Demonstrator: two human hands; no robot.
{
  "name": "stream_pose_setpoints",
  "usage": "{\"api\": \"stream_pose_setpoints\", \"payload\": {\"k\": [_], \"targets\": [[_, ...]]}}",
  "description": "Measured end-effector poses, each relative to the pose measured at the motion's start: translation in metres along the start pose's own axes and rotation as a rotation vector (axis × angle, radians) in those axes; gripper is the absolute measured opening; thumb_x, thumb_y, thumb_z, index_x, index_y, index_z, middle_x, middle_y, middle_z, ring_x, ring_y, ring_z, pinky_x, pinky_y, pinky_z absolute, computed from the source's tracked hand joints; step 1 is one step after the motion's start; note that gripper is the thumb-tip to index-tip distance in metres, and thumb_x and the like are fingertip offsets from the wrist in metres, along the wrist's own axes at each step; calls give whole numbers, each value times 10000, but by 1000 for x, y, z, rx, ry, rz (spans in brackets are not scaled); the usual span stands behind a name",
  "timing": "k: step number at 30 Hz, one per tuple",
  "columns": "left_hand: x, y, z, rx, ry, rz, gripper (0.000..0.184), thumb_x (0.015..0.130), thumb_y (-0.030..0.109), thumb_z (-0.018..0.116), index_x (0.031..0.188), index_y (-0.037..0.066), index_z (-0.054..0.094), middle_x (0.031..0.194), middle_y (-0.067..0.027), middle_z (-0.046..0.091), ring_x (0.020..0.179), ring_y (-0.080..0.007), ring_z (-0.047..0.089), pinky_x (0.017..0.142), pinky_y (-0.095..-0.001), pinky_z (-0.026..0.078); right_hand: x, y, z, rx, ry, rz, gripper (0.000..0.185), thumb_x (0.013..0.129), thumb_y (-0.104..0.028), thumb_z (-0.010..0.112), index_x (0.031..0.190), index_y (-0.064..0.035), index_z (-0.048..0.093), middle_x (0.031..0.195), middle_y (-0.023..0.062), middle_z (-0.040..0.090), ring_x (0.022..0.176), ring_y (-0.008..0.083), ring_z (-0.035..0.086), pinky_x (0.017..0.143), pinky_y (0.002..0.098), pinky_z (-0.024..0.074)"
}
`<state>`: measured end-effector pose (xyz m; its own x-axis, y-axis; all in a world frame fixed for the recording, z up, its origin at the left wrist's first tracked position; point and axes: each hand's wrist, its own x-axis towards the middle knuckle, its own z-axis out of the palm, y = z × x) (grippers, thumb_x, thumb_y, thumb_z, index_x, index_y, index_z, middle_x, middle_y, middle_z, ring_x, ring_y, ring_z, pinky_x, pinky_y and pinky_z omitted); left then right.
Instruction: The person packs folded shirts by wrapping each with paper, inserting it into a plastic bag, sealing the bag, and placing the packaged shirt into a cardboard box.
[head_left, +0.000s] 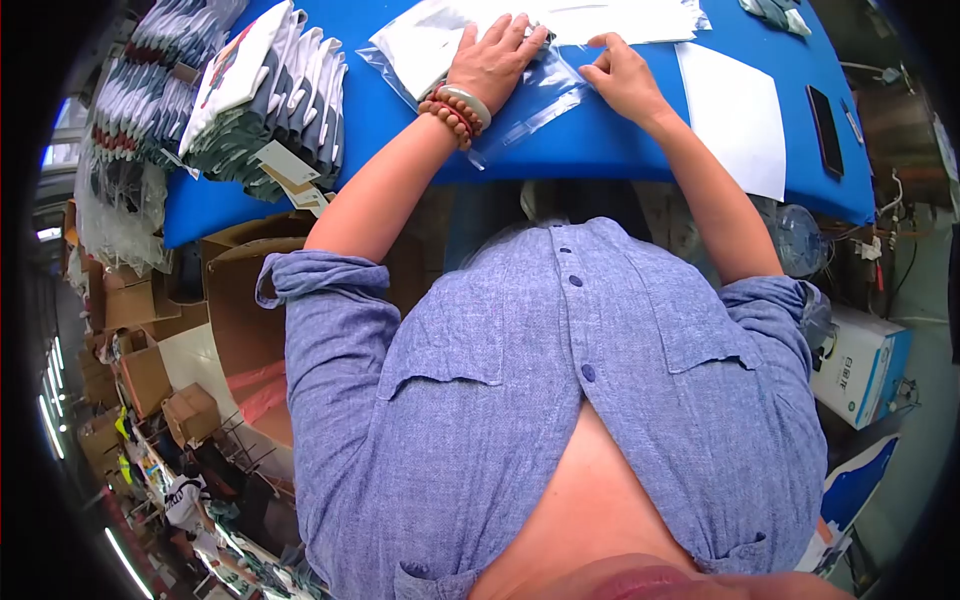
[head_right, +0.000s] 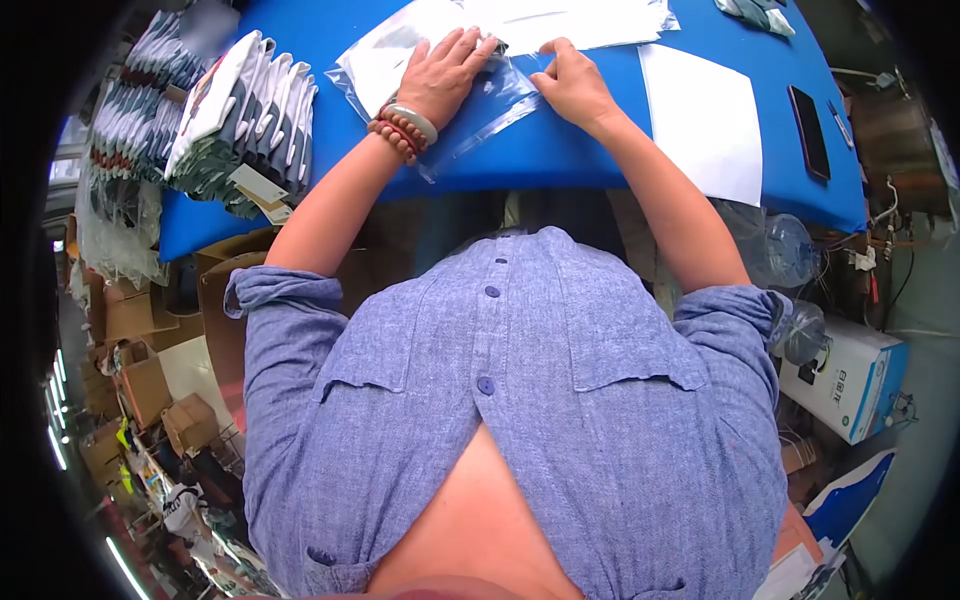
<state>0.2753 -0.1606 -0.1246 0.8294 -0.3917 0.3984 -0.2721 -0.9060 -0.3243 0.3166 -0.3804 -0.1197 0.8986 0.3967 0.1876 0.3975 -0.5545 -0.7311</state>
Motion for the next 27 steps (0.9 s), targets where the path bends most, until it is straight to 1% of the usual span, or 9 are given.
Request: {"api": "stream_pose_setpoints", "payload": {"k": [5, 8, 10, 12, 14, 17, 20, 25, 27], "targets": [[-6, -2, -3, -23, 35, 15, 495, 892, 120, 505, 1374, 218, 454, 1397, -28, 488, 1309, -187, 439, 1035, -467, 375, -13, -1, -12, 64, -115, 118, 394, 841, -141, 652, 1169, 26, 511, 823, 136, 664, 835, 265, 653, 791, 360, 496], [-23, 4, -40, -48, 53, 18, 513, 872, 85, 513, 1367, 212, 467, 1383, -40, 496, 1299, -202, 447, 1039, -457, 372, -22, 8, -18, -19, -116, 24, 364, 846, -135, 662, 1147, 8, 515, 699, 67, 598, 694, 165, 585, 682, 313, 476], [-47, 2, -66, -34, 46, -13, 537, 852, 57, 523, 1366, 202, 468, 1373, -52, 502, 1288, -218, 455, 1036, -441, 376, -31, 4, -32, -62, -200, 81, 368, 834, -134, 667, 1139, -1, 509, 799, 129, 634, 806, 259, 620, 759, 364, 486], [-85, -5, -75, -186, 3, -186, 615, 781, 12, 579, 1369, 136, 451, 1283, -103, 537, 1213, -281, 491, 1025, -418, 386, -46, -3, -42, -196, -173, 52, 347, 823, -130, 674, 1108, -9, 517, 859, 157, 647, 867, 308, 630, 794, 391, 490], [-122, 0, -86, -258, 40, -363, 553, 786, 29, 645, 1308, 55, 464, 1146, -142, 565, 969, -249, 594, 866, -348, 486, -63, -10, -47, -420, -26, -57, 301, 813, -124, 683, 1055, -17, 539, 880, 150, 636, 877, 312, 614, 789, 394, 489], [-168, 22, -81, -1192, -155, -1022, 349, 887, 177, 678, 1128, -4, 503, 871, -83, 607, 591, -74, 539, 518, -216, 459, -69, -28, -38, -300, 124, -392, 186, 821, -116, 664, 954, -23, 575, 886, 125, 612, 877, 305, 594, 782, 389, 487], [-162, 31, -90, -1728, -315, -1240, 326, 941, 255, 612, 1102, -18, 536, 832, -98, 654, 664, -114, 627, 557, -212, 495, -70, -61, -5, -29, -46, -688, 90, 844, -108, 635, 883, -36, 597, 877, 108, 598, 876, 290, 585, 778, 379, 486], [-156, 35, -87, -2099, -170, -1229, 334, 1031, 196, 347, 1132, -46, 553, 1051, -180, 656, 955, -280, 679, 844, -390, 569, -54, -83, 67, 111, -473, -681, 138, 854, -156, 616, 941, -50, 626, 924, 113, 594, 923, 298, 584, 808, 397, 479], [-161, 35, -81, -2246, -122, -1215, 338, 1029, 200, 345, 1132, -44, 555, 1067, -178, 651, 973, -286, 670, 858, -418, 562, -48, -93, 81, 45, -594, -669, 174, 861, -185, 572, 948, -50, 638, 966, 124, 603, 951, 307, 589, 827, 417, 476]]}}
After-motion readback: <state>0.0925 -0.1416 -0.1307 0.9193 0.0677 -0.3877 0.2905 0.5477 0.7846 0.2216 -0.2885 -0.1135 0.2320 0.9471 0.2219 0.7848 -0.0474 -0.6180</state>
